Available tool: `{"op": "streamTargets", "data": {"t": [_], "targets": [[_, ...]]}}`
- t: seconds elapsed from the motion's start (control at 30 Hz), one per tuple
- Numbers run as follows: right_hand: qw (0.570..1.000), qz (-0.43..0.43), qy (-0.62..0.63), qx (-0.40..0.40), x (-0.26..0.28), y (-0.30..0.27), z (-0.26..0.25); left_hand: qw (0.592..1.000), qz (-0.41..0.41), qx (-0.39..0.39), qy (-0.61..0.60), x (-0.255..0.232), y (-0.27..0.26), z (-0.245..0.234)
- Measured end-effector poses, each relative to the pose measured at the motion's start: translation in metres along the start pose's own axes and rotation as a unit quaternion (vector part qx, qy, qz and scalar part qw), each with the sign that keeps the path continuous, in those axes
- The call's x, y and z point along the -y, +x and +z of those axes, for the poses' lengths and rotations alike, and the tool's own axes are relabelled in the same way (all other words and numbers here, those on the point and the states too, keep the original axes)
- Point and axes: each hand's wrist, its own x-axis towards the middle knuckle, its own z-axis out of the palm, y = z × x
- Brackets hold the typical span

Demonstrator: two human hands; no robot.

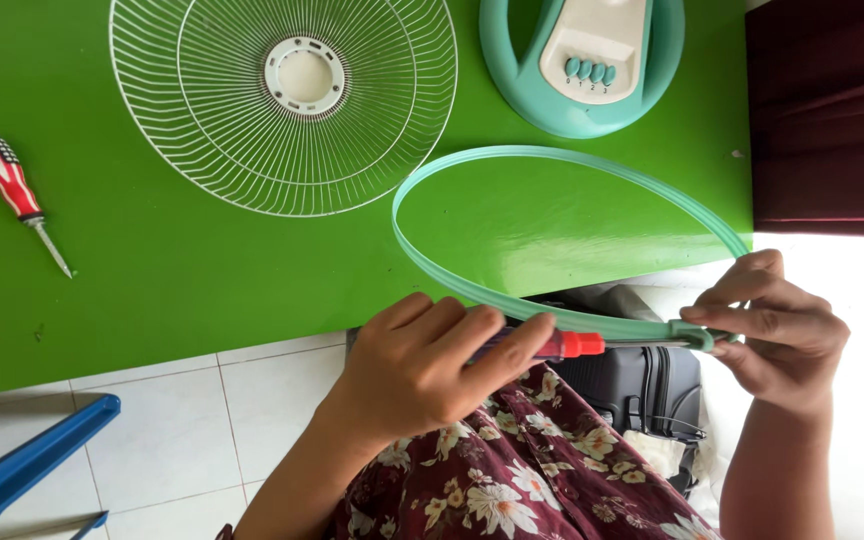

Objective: The person disassembles a table fan on a green table. They use a screwdriver to remove screws from the front grille, then detach the grille and the fan blade assembly. The person places the removed parts on the table and continues to unscrew components of the fan blade support ring.

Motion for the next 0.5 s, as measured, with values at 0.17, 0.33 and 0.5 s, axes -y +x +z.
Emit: {"op": "streamTargets", "data": {"t": [0.17,0.33,0.5], "targets": [[1.000,0.022,0.013,-0.006,-0.005,-0.001,-0.007,1.000,0.013,0.003,-0.001,-0.004,0.007,0.002],[1.000,0.026,0.009,-0.004,-0.010,0.001,-0.010,1.000,0.017,0.008,0.013,-0.003,0.011,0.007],[1.000,0.006,-0.003,-0.001,-0.012,0.006,-0.005,0.999,0.026,0.013,0.029,-0.003,0.011,0.006]]}}
